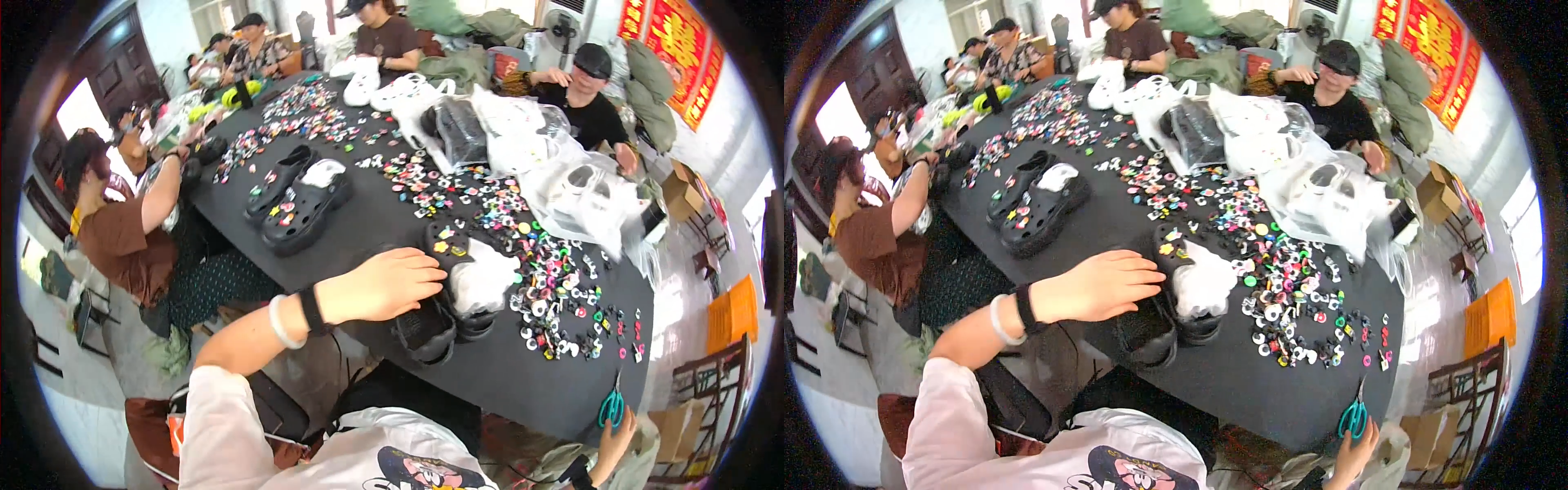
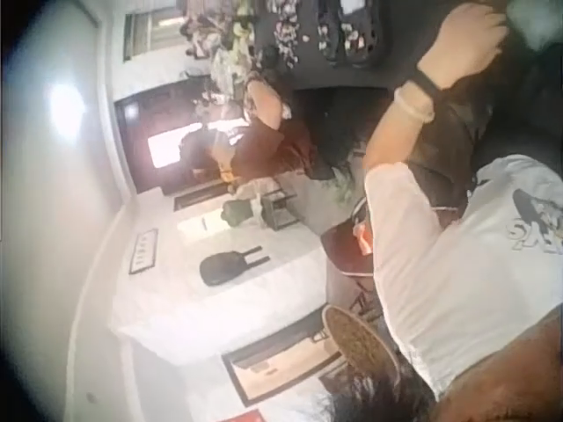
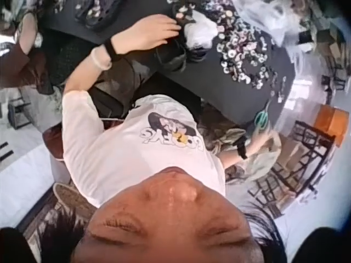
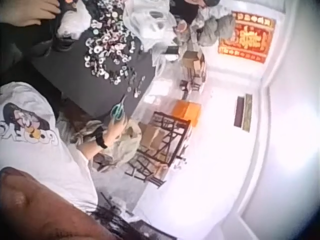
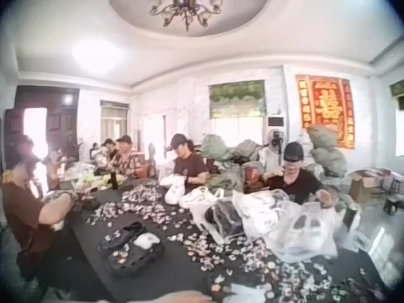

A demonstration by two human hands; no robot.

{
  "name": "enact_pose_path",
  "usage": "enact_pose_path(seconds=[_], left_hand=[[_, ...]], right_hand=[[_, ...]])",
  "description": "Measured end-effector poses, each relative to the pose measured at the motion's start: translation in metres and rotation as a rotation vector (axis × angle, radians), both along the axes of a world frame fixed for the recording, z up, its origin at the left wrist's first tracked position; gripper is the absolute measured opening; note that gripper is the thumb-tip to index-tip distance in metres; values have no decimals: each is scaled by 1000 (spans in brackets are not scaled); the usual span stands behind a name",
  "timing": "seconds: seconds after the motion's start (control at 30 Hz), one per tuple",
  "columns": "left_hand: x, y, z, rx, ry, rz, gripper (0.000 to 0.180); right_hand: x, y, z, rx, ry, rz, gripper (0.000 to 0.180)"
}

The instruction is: Decorating foam clogs with charms and bagging them for shipment.

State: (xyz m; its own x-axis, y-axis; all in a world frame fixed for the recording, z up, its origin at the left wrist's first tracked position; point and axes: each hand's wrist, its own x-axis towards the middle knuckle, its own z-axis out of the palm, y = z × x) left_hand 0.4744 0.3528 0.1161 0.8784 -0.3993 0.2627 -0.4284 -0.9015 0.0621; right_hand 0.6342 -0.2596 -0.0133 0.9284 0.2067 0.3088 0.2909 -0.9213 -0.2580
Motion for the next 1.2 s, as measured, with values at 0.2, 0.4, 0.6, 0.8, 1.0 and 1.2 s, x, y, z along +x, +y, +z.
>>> enact_pose_path(seconds=[0.2,0.4,0.6,0.8,1.0,1.2], left_hand=[[70,-8,0,362,130,-157,43],[88,-3,-22,488,46,-304,8],[88,-9,8,475,18,-215,17],[85,17,50,298,391,437,20],[89,44,-7,-4,574,592,30],[91,11,-6,113,385,588,32]], right_hand=[[-50,19,27,45,-17,-146,57],[-54,49,22,167,-43,-79,54],[-55,84,35,201,-50,-24,54],[-70,105,43,219,37,16,54],[-68,175,45,259,54,243,51],[-91,265,52,351,128,741,55]])
